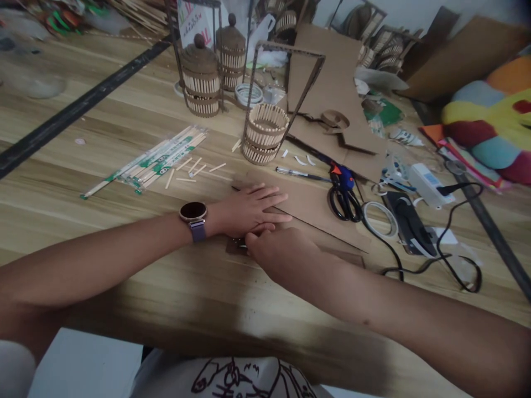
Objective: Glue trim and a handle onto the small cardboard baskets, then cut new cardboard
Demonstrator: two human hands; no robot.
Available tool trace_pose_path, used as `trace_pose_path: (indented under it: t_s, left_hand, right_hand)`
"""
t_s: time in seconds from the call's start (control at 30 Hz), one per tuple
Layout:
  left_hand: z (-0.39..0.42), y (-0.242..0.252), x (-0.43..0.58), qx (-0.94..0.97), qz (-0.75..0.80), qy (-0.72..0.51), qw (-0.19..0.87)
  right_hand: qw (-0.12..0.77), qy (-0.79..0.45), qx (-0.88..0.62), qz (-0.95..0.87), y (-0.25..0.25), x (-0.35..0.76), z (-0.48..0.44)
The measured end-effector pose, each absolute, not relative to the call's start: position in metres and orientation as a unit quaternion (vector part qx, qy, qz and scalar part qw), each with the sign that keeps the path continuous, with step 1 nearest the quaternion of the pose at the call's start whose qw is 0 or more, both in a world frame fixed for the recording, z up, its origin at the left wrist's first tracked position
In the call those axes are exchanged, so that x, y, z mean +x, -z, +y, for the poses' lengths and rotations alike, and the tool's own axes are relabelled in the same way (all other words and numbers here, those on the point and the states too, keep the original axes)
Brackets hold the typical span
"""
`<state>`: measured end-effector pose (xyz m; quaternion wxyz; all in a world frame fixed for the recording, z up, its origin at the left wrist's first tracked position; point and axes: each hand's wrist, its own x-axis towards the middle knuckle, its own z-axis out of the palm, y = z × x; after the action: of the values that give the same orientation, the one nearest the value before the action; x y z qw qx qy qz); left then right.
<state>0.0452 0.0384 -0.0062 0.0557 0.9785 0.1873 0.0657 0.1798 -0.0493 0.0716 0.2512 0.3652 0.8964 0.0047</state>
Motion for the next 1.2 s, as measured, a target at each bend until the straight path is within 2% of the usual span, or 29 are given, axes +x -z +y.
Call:
trace_pose_path:
  t_s: [0.3,0.73,0.93,1.1,1.2]
  left_hand:
    - [0.038,0.004,0.045,0.978,0.185,-0.062,0.071]
    - [0.037,0.001,0.046,0.975,0.199,-0.057,0.085]
    - [0.036,0.0,0.046,0.976,0.195,-0.052,0.078]
    - [0.035,0.001,0.045,0.976,0.198,-0.052,0.073]
    - [0.034,0.002,0.045,0.976,0.199,-0.06,0.07]
  right_hand:
    - [0.279,0.023,0.383,0.88,-0.076,0.188,-0.05]
    - [0.277,0.001,0.391,0.878,-0.075,0.209,-0.058]
    - [0.334,0.019,0.411,0.848,-0.084,0.222,-0.062]
    - [0.278,0.025,0.425,0.861,-0.078,0.261,-0.064]
    - [0.232,0.072,0.416,0.876,-0.078,0.279,-0.06]
